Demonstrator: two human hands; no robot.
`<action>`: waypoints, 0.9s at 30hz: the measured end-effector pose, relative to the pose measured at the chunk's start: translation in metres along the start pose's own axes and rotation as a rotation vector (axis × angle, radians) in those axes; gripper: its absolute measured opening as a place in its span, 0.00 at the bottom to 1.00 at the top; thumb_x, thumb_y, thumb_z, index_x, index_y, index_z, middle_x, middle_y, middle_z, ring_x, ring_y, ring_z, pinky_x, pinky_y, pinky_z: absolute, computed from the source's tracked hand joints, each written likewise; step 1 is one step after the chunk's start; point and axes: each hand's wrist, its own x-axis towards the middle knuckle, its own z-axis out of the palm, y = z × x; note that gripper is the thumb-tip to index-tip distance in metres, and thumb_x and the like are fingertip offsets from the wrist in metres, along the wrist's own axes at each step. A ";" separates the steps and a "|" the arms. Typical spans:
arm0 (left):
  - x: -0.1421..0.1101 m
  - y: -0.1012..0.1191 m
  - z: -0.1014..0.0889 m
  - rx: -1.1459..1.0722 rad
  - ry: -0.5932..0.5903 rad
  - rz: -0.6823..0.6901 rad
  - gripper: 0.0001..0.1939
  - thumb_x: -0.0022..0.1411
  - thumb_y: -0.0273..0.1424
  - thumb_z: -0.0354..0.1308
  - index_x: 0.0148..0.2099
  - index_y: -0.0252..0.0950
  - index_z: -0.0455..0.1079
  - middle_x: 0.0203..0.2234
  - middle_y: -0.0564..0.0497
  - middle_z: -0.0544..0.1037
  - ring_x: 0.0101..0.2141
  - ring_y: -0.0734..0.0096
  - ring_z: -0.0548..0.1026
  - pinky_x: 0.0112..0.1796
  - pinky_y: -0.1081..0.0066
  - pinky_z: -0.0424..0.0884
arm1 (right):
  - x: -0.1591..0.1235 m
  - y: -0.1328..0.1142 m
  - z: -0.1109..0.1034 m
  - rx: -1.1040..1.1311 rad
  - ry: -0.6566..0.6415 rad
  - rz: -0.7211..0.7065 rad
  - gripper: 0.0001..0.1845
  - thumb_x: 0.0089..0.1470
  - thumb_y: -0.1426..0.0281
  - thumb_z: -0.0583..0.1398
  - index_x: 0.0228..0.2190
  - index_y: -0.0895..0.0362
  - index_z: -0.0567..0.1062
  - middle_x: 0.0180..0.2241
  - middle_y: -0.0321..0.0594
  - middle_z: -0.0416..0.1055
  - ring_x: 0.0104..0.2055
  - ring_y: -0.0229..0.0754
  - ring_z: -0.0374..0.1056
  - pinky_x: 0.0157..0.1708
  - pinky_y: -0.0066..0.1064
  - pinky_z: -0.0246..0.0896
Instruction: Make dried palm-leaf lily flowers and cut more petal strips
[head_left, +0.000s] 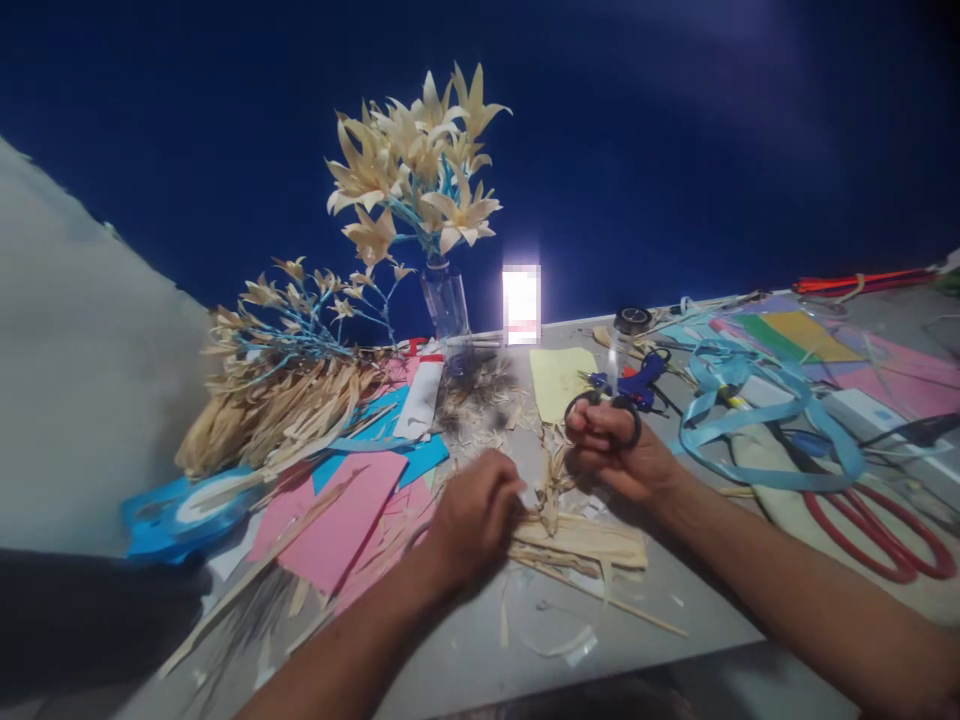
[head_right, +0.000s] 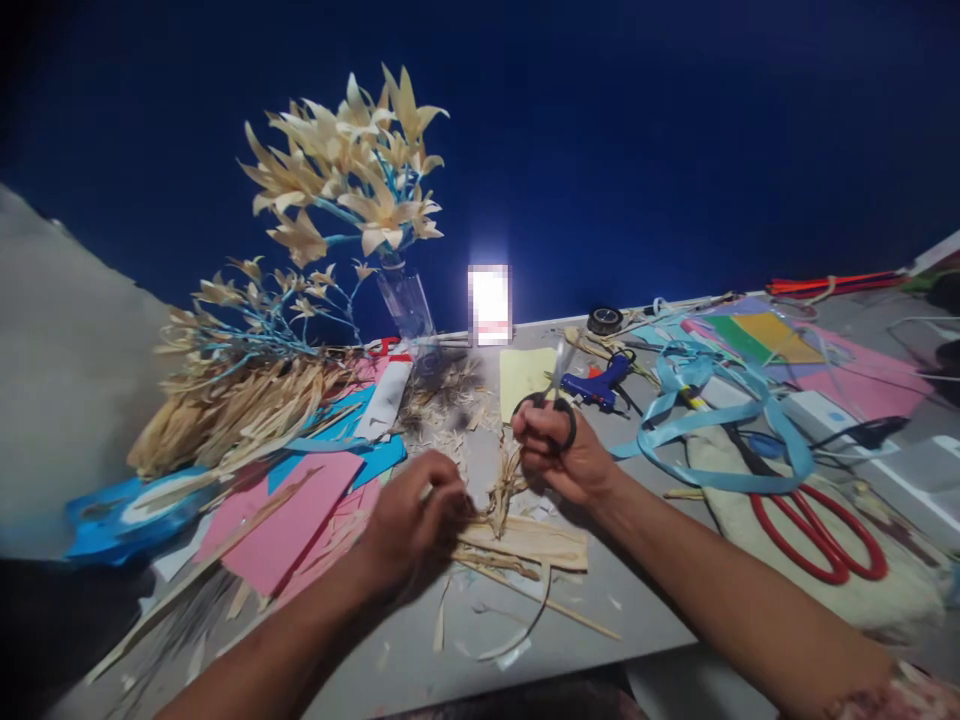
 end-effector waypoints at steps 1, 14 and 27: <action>0.007 -0.006 -0.006 0.030 0.147 -0.100 0.09 0.66 0.34 0.52 0.33 0.39 0.67 0.25 0.53 0.73 0.27 0.68 0.70 0.31 0.68 0.66 | 0.003 -0.006 -0.003 -0.002 0.028 -0.049 0.16 0.36 0.70 0.74 0.27 0.59 0.76 0.25 0.32 0.69 0.19 0.26 0.44 0.14 0.16 0.40; 0.020 -0.027 -0.021 0.606 -0.118 -0.110 0.07 0.58 0.33 0.59 0.28 0.37 0.69 0.27 0.50 0.72 0.32 0.63 0.69 0.34 0.66 0.60 | 0.008 -0.003 -0.009 -0.269 0.008 -0.072 0.18 0.43 0.62 0.72 0.22 0.59 0.71 0.19 0.31 0.62 0.19 0.29 0.47 0.17 0.22 0.41; 0.005 0.008 0.000 -0.640 -0.143 -0.669 0.11 0.54 0.34 0.63 0.30 0.36 0.64 0.20 0.52 0.75 0.18 0.74 0.69 0.23 0.72 0.65 | -0.001 0.011 -0.002 -0.686 -0.049 -0.067 0.20 0.41 0.63 0.71 0.36 0.58 0.74 0.33 0.39 0.75 0.25 0.35 0.64 0.23 0.27 0.57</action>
